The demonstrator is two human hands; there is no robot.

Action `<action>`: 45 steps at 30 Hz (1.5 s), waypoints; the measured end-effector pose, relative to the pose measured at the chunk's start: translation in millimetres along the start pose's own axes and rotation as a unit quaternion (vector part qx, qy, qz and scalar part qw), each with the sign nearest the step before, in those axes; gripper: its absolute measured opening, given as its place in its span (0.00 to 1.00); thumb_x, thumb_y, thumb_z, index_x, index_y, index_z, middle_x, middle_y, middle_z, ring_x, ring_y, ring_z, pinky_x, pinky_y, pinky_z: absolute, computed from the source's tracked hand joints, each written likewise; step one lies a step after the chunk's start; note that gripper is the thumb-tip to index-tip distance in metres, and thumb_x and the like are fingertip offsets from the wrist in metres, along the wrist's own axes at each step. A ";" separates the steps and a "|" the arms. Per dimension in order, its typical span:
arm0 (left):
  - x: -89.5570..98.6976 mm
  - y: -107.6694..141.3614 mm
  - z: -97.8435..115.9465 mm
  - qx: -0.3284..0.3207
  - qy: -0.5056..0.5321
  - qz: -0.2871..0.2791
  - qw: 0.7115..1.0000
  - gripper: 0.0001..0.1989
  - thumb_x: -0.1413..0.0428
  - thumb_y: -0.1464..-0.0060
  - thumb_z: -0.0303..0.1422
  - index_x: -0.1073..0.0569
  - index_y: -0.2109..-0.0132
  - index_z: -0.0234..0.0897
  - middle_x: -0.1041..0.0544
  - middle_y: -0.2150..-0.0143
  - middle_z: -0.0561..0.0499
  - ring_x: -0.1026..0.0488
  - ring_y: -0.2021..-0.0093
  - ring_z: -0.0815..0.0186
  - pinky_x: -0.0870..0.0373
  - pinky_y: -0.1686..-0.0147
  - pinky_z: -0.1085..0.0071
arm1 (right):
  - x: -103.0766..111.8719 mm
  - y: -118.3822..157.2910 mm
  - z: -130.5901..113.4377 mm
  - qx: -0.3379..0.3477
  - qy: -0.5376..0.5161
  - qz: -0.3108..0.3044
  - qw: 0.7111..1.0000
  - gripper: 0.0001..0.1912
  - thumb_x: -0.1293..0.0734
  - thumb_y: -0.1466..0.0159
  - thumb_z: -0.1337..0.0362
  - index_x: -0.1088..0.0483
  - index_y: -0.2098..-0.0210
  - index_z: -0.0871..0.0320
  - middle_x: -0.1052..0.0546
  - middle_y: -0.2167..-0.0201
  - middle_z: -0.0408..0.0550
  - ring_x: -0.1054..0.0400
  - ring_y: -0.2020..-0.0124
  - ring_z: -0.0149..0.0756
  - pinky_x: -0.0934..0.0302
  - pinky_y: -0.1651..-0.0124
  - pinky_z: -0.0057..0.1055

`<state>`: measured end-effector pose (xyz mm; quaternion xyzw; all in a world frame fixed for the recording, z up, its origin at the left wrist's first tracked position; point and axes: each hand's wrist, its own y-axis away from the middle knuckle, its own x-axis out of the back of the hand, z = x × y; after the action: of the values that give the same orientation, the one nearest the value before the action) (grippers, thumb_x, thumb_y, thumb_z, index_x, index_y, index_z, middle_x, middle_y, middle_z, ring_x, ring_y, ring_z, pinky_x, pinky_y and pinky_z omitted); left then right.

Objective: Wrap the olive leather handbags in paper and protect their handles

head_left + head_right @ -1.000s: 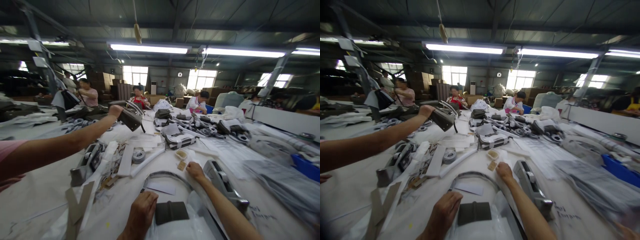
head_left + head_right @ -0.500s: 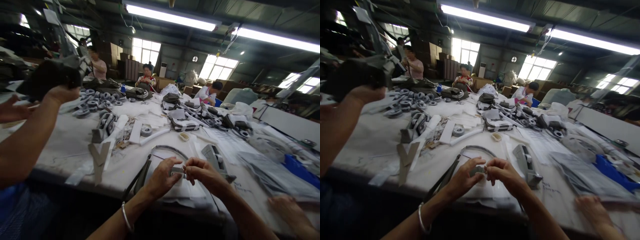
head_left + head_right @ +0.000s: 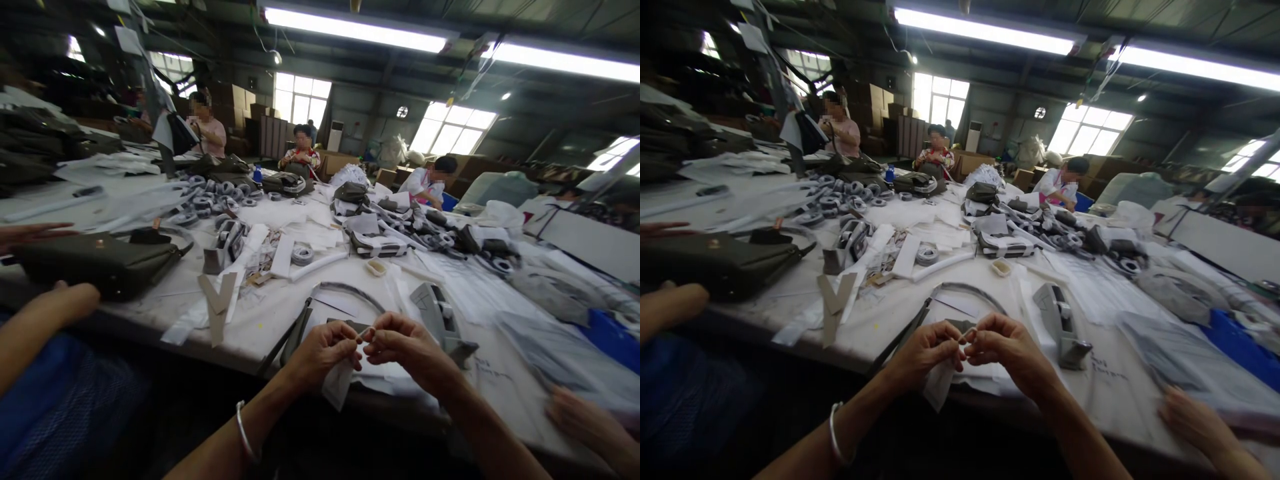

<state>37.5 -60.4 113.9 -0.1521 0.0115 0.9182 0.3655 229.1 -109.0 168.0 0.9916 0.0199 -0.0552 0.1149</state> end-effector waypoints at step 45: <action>20.2 1.5 -29.1 0.004 -0.255 0.082 0.963 0.09 0.52 0.38 0.38 0.37 0.64 0.39 0.32 0.74 0.56 0.33 0.72 0.67 0.38 0.71 0.73 | -16.7 -21.6 39.4 0.028 -0.137 -0.051 0.989 0.09 0.24 0.51 0.58 0.25 0.75 0.54 0.28 0.74 0.43 0.38 0.70 0.33 0.41 0.60 0.32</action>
<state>30.5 -51.8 80.3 0.0900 -0.0656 0.9534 0.2803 207.2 -97.6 127.0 0.9752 0.0530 -0.1971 0.0855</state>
